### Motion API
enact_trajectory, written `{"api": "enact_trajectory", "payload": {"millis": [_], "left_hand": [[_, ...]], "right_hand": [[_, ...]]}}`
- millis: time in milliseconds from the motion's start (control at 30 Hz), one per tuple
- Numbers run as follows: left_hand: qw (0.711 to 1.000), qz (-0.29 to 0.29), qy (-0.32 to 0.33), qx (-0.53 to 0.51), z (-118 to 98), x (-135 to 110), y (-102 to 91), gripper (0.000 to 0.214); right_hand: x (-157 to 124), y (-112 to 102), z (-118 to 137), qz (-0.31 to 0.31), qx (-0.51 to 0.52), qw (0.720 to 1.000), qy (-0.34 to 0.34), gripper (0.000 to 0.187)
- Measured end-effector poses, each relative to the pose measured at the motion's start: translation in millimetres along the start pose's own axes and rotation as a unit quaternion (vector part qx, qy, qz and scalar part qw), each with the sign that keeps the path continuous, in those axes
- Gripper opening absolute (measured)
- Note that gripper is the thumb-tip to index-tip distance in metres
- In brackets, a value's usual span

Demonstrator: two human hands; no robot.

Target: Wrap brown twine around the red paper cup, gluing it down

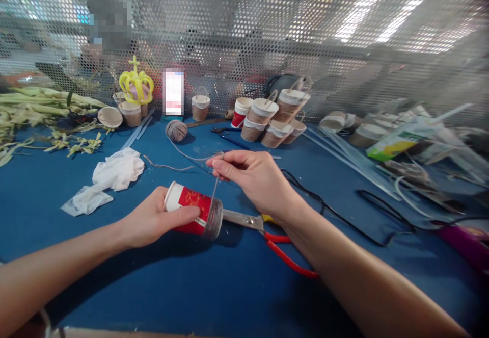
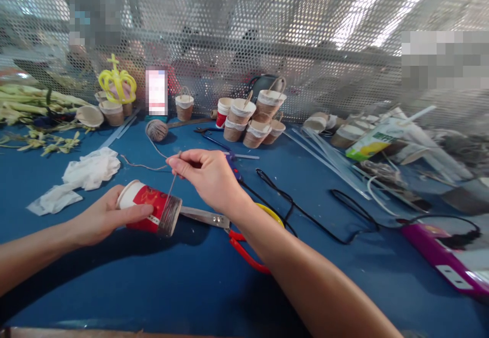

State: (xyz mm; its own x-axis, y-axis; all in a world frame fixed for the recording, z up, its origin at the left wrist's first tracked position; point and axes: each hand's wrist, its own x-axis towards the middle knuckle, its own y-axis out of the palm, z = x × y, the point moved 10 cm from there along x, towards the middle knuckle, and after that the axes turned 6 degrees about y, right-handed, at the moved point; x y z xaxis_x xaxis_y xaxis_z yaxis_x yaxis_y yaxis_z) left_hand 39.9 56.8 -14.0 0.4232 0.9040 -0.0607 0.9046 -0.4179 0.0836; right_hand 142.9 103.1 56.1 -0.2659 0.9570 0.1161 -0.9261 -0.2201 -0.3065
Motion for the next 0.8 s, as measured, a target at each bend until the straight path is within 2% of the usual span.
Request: {"api": "enact_trajectory", "payload": {"millis": [500,800], "left_hand": [[1.0,0.008,0.008,0.018,-1,-4,3.5,0.017],[0.994,0.011,0.034,0.099,-4,-9,-0.1,0.022]], "right_hand": [[2,9,-11,0.033,-0.022,0.999,0.019,0.016],[2,16,-21,0.06,-0.024,0.997,0.051,0.016]]}}
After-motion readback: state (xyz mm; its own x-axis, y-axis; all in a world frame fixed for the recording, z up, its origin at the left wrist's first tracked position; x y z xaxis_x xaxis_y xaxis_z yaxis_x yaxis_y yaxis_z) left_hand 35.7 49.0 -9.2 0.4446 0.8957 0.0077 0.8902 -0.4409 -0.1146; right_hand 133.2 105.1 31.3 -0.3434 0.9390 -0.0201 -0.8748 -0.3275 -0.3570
